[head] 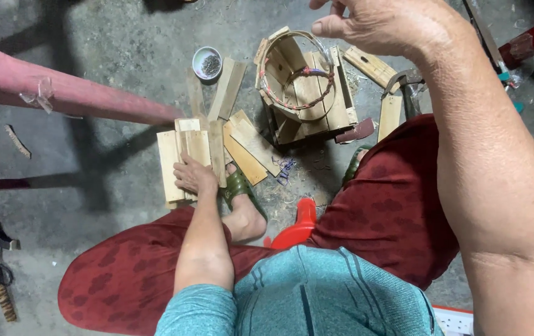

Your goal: Assembling a small wooden frame by hammering nails and sanding the edges of the wood.

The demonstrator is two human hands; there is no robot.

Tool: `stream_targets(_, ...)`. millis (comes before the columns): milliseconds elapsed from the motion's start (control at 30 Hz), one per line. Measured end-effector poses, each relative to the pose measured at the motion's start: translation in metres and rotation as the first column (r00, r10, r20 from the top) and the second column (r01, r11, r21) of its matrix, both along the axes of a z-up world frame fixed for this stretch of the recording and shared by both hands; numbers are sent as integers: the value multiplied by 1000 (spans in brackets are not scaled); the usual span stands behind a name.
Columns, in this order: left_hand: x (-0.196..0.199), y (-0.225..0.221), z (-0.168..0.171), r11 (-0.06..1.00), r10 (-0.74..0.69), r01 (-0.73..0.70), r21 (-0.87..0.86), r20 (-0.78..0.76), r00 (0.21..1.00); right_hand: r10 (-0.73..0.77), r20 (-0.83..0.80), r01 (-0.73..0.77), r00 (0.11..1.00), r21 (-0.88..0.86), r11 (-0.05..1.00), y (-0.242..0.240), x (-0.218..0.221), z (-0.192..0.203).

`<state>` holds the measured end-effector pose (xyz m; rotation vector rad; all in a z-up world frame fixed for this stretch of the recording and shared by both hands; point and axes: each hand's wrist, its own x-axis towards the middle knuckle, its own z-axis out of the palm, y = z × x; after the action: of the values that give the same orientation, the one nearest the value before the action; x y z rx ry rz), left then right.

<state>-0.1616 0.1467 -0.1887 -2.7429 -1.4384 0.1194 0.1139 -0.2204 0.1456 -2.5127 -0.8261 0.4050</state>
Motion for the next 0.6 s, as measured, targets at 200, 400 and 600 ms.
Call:
stream_targets(200,5,15,-11,968,130,-140,-208,-58,990,-25,-19,25,1000,-2,1000,-2,-3,3)
stream_targets(400,24,-27,28,968,148,-101,-231,195,970,-8,-39,9,999,22,1000,-6,-6,1)
stream_targets(600,60,-29,66,665,589,113,-738,611,528,54,141,-48,989,-43,998,-9,-10,-12)
